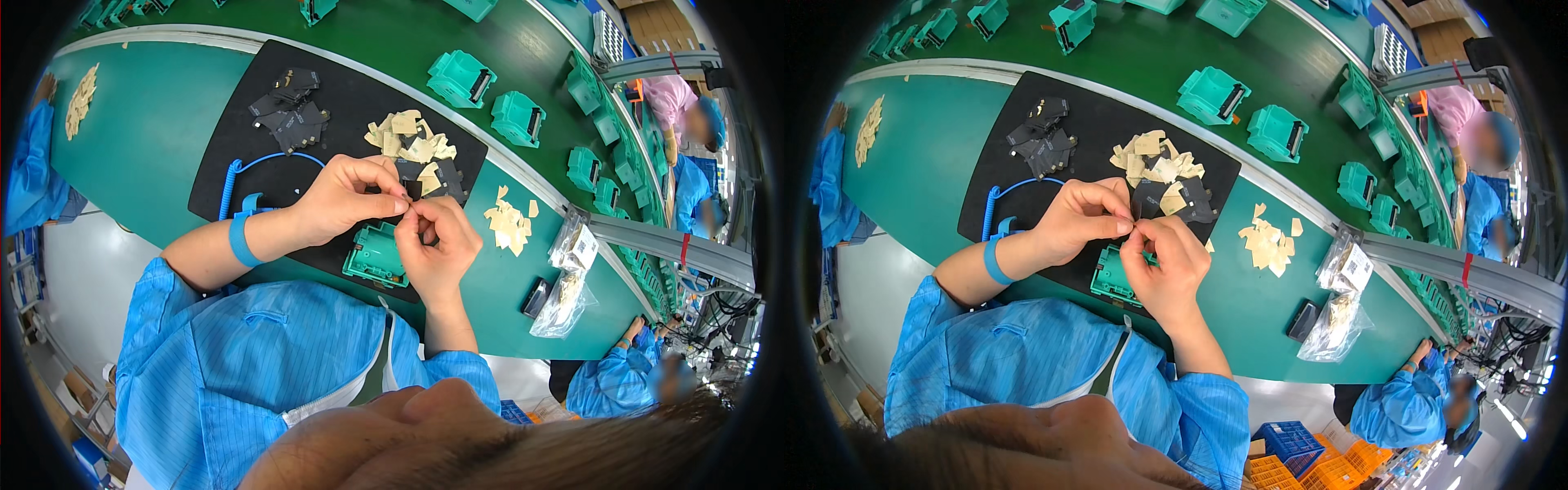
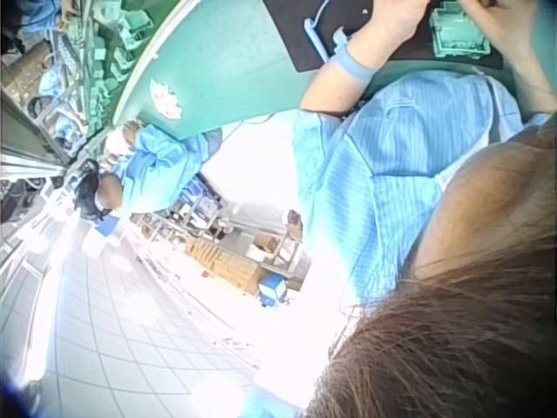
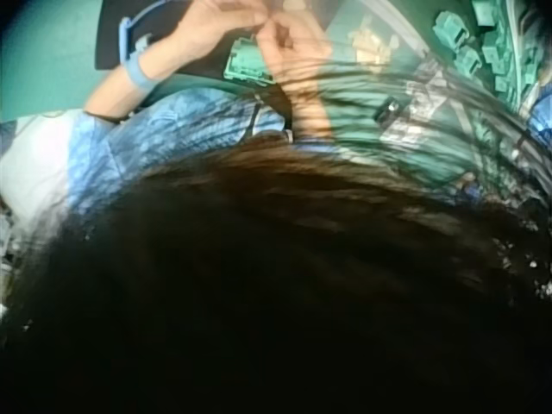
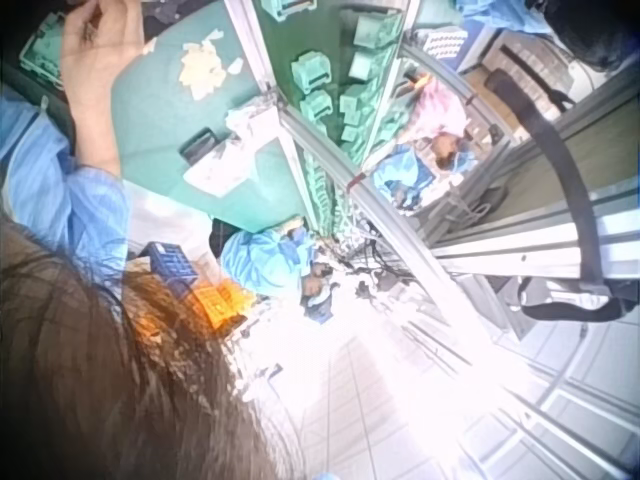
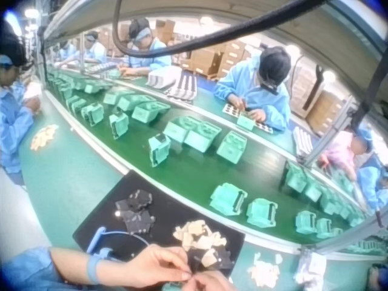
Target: Manually assemble plastic and electronic components on a production line.
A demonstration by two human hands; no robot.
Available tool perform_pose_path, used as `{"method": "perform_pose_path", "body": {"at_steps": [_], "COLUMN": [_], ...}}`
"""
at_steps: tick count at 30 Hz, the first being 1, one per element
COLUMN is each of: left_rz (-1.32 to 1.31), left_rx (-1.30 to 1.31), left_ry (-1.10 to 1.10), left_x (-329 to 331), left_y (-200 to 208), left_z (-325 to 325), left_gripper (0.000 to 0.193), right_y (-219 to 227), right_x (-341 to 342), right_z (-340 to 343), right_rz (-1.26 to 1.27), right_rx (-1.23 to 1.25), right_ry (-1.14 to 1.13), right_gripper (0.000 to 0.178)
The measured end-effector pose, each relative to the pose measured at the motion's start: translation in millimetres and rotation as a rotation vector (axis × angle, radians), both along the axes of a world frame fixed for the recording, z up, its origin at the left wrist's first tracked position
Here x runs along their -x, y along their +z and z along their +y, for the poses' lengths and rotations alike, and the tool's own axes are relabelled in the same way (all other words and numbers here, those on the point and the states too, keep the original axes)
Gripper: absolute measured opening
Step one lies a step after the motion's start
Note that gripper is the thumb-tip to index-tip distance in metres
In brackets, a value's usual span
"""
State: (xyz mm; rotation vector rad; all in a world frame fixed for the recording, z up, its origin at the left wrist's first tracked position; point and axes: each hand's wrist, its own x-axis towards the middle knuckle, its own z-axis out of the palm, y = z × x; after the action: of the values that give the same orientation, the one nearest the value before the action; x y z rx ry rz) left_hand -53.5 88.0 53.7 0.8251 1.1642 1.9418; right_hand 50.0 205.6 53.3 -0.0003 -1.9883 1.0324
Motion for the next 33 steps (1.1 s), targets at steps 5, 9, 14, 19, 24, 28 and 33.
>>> {"method": "perform_pose_path", "body": {"at_steps": [5,9,14,19,24,28,33], "left_rz": [0.112,0.922,1.819,1.901,1.898,1.648,1.685], "left_rx": [0.019,0.107,0.007,-0.107,-0.112,0.145,0.322], "left_ry": [-0.003,0.111,0.424,0.445,0.473,0.068,-0.091], "left_x": [1.7,15.4,16.8,15.6,4.7,-14.1,-30.5], "left_y": [-1.2,18.8,41.2,41.1,36.5,30.0,15.5], "left_z": [-1.6,-6.1,6.0,11.7,11.7,-0.7,-5.1], "left_gripper": [0.009,0.018,0.043,0.045,0.041,0.048,0.048], "right_y": [-13.3,-45.5,-34.9,14.8,16.7,12.5,-1.5], "right_x": [-13.1,-42.1,-46.1,-43.1,-45.0,-58.7,-62.9], "right_z": [24.1,101.4,96.7,46.6,38.5,35.8,18.9], "right_rz": [-0.13,-0.464,-0.671,-0.363,-0.406,-0.418,-0.374], "right_rx": [0.156,0.102,-0.503,-0.079,-0.062,0.205,0.195], "right_ry": [0.04,-0.394,-0.809,0.212,0.237,-0.029,-0.158], "right_gripper": [0.01,0.005,0.013,0.036,0.016,0.009,0.011]}}
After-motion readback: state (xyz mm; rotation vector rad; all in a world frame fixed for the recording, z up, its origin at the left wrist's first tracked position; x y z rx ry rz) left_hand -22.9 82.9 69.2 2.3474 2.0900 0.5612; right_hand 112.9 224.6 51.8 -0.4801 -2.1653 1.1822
